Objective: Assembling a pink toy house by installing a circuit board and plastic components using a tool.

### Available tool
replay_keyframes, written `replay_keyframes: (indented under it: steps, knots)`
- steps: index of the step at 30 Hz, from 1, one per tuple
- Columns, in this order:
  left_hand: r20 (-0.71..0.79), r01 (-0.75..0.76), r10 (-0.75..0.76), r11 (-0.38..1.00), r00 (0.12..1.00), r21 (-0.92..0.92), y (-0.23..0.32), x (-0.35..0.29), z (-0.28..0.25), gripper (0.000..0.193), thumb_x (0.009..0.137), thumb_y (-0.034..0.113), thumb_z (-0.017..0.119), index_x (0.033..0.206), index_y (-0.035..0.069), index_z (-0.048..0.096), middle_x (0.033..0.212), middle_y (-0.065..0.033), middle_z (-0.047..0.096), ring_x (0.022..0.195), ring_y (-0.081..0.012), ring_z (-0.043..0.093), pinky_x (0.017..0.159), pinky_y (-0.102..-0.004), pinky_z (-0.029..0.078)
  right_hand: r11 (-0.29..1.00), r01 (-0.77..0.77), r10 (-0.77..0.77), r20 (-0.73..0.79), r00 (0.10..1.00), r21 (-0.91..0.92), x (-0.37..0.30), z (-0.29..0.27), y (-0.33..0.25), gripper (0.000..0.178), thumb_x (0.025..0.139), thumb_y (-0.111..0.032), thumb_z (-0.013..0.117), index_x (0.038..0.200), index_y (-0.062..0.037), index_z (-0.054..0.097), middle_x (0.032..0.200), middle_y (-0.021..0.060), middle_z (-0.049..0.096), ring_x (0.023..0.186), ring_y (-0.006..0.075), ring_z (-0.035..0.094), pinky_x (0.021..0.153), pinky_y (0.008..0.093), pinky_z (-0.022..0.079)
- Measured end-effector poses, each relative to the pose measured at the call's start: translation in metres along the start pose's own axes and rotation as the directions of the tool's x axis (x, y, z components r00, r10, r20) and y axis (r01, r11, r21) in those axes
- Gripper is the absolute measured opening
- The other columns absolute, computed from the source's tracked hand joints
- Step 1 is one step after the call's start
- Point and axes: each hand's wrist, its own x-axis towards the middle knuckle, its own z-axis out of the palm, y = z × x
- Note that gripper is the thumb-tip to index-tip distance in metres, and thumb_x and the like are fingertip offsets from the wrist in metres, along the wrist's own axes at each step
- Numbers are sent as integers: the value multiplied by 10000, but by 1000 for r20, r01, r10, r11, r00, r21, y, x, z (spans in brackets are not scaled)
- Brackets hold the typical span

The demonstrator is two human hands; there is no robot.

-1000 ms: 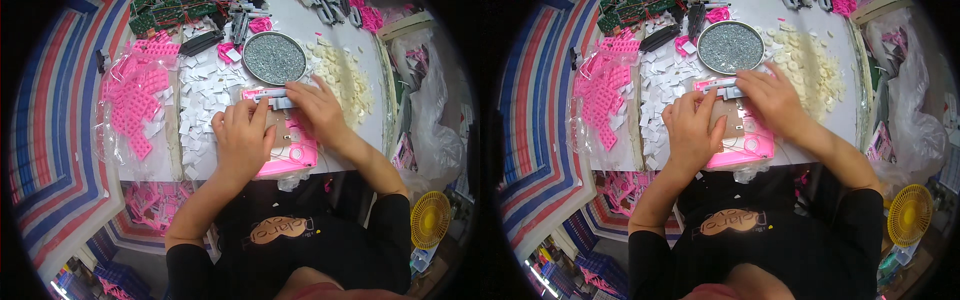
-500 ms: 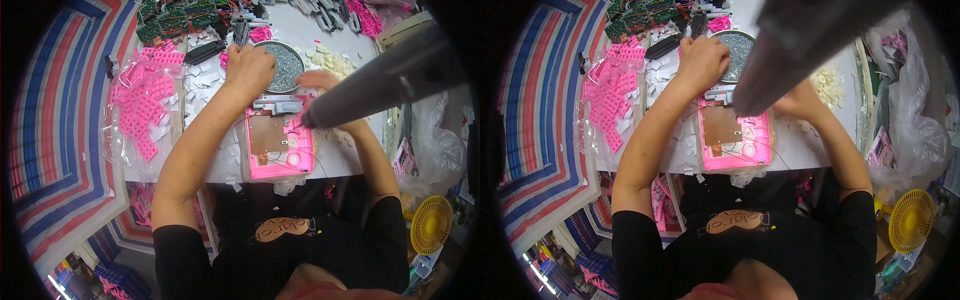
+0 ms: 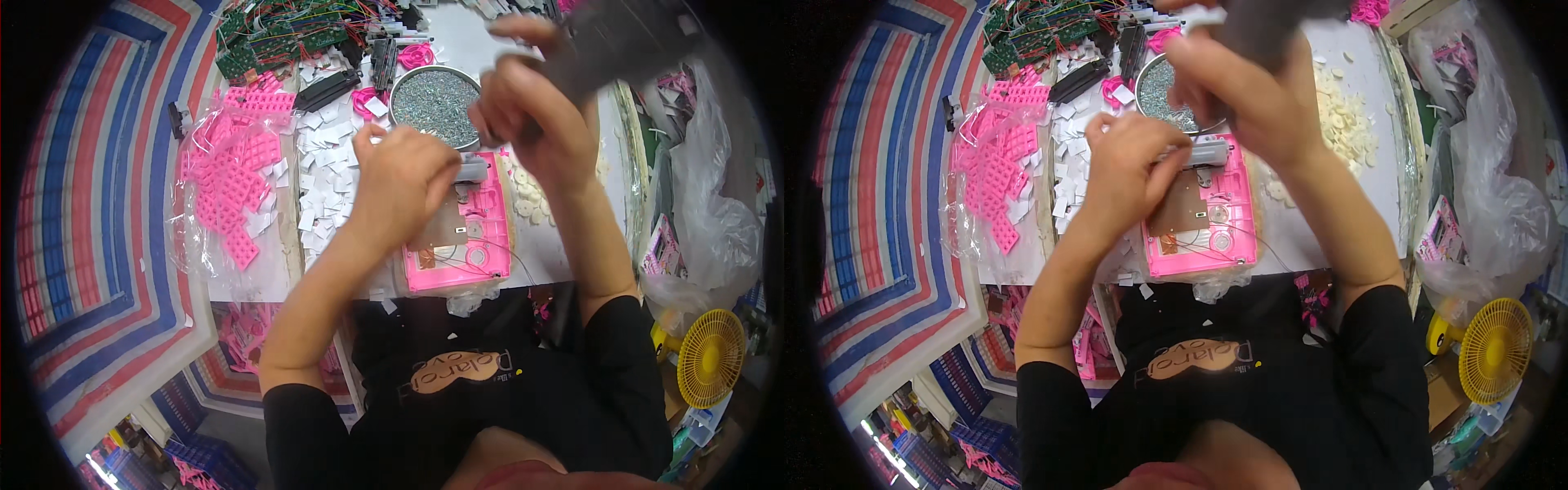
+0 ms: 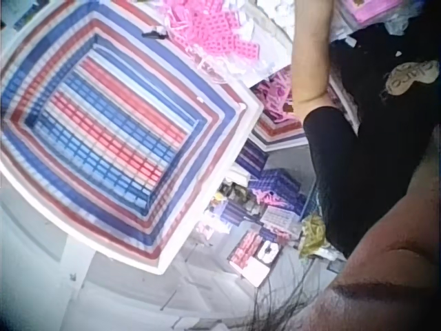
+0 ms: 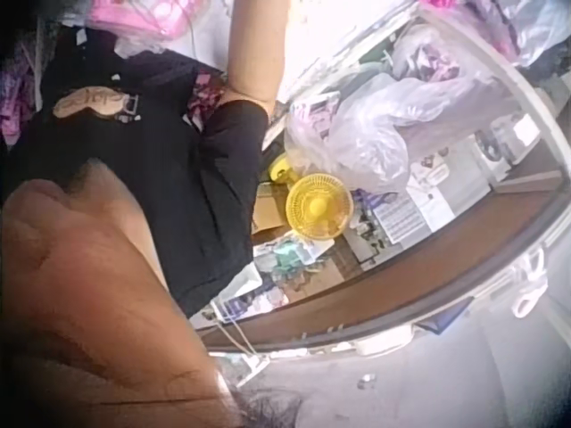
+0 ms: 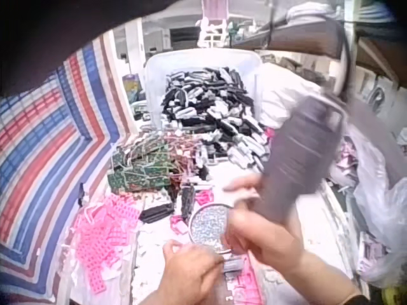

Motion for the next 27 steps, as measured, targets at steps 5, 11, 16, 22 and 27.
replay_keyframes:
  steps: [5, 11, 16, 22, 27]
  knots:
    - [-48, 58, -71, 973, 996, -222, 9, -12, 11, 95, 809, 129, 772, 881, 93, 721, 828, -11, 697, 814, -193, 631, 885, -389, 317, 962, 142, -150, 17, 989, 232, -21, 9, 2, 310, 920, -62, 606, 1190, 74, 538, 641, 29, 534, 542, 115, 544, 565, 302, 513]
    - [-115, 54, -54, 999, 992, -7, 17, -9, 16, 130, 784, 217, 778, 869, 143, 713, 879, 9, 676, 910, -189, 613, 939, -486, 299, 980, 110, -121, 59, 991, 167, -23, 5, 3, 294, 922, -68, 622, 1174, 65, 547, 677, 46, 569, 575, 110, 571, 577, 280, 514]
    - [21, 73, -78, 979, 997, 193, 12, -11, 25, 268, 792, 280, 799, 989, 145, 679, 1059, 6, 670, 1089, -219, 571, 1039, -574, 249, 992, 55, -48, -69, 996, 109, -25, -20, 21, 245, 929, -64, 632, 1137, 40, 555, 726, 53, 598, 594, 103, 567, 588, 269, 500]
    - [19, 92, -96, 985, 995, 149, 10, -11, 29, 274, 788, 294, 800, 984, 143, 683, 1021, 13, 668, 1077, -220, 580, 1054, -586, 241, 988, -47, 37, -72, 997, -145, -29, -23, 40, 149, 919, -51, 637, 1016, -9, 532, 700, 62, 558, 566, 118, 511, 574, 305, 471]
    - [54, 106, -113, 988, 992, 109, 5, -11, 30, 289, 775, 290, 803, 985, 130, 686, 995, -15, 670, 1032, -252, 612, 1024, -584, 317, 937, 30, -30, 5, 1000, -348, -27, -19, 43, 173, 870, -97, 708, 871, -33, 547, 707, 82, 604, 571, 123, 554, 556, 290, 491]
